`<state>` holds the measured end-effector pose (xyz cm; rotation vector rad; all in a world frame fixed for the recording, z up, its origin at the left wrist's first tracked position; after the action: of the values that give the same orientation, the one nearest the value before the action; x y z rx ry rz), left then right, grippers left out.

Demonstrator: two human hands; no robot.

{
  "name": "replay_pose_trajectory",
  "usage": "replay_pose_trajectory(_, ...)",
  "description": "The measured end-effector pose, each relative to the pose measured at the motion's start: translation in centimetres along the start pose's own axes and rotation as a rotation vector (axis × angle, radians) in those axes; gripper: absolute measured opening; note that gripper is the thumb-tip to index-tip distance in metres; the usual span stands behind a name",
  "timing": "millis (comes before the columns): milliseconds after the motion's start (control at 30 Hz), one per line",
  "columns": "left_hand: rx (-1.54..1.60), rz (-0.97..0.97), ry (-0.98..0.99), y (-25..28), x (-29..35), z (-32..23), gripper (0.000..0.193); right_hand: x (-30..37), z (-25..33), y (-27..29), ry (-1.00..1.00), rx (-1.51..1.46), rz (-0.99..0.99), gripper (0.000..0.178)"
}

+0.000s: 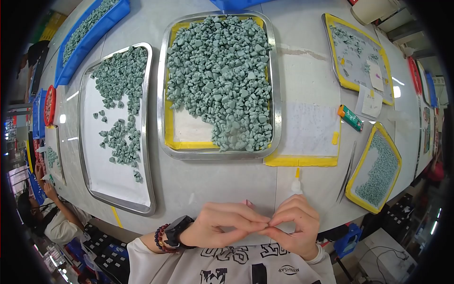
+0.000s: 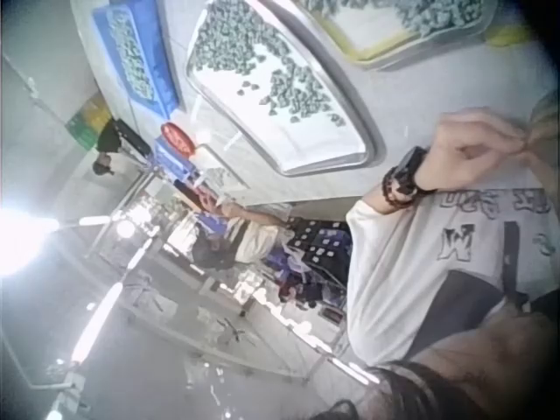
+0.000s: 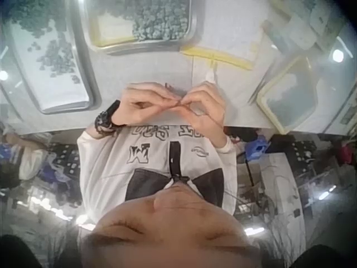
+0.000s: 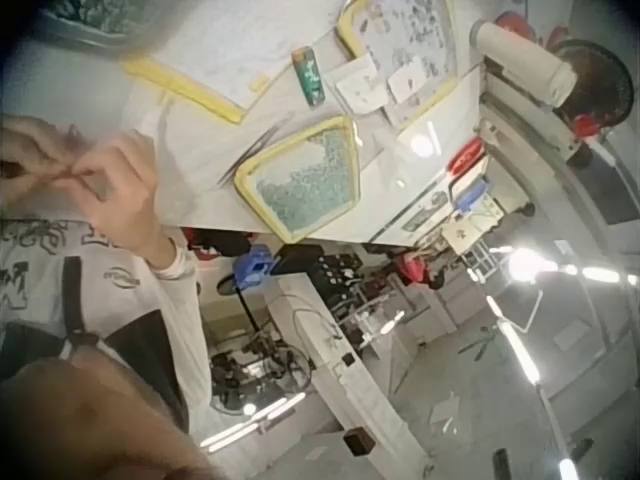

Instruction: Assembling small green plastic components at a workbench in a factory setting.

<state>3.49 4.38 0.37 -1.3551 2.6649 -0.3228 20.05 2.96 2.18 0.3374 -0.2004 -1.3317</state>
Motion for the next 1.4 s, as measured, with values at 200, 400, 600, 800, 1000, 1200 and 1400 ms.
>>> replay_pose_trajectory(200, 0.105, 0.031, 0.049, 0.0, -0.3, -0.1, 0.020, -0.1, 0.4, 0.1, -0.010, -0.028, -0.003, 0.024)
replay_pose_trajectory(400, 0.068, 0.044, 0.046, 0.0, 0.0, -0.1, 0.021, 0.1, 0.2, 0.0, -0.031, -0.052, 0.024, 0.025)
replay_pose_trajectory(600, 0.108, 0.011, 0.083, -0.1, -0.4, 0.5, 0.023, 0.1, 0.4, 0.2, -0.001, -0.013, 0.028, 0.023)
replay_pose_trajectory(800, 0.130, -0.053, 0.079, 0.1, -0.1, 0.3, 0.022, -0.4, 1.2, 0.1, 0.035, 0.034, 0.010, 0.019)
replay_pose_trajectory(1000, 0.239, -0.049, 0.005, -1.8, 0.8, -1.4, 0.019, 2.1, 4.0, 0.4, 0.012, 0.030, -0.129, 0.016)
replay_pose_trajectory(1200, 0.206, -0.201, -0.218, -4.5, 5.3, -1.9, 0.015, 4.8, 5.2, -0.9, 0.077, -0.057, -0.054, 0.015)
replay_pose_trajectory(1400, 0.263, -0.324, -0.296, -7.4, 9.4, -1.9, 0.013, 7.6, 7.5, -1.9, 0.237, -0.048, 0.057, 0.014)
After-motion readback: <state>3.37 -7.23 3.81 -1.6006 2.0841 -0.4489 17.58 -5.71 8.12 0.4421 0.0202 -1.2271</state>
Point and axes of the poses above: each hand's wrist, its own x-axis away from the middle knuckle, its own y-axis out of the back of the hand, z = x × y, the point moved 5 cm from there along -x, towards the middle knuckle, and after that the axes turned 2 degrees about x, right-handed, at the moved point
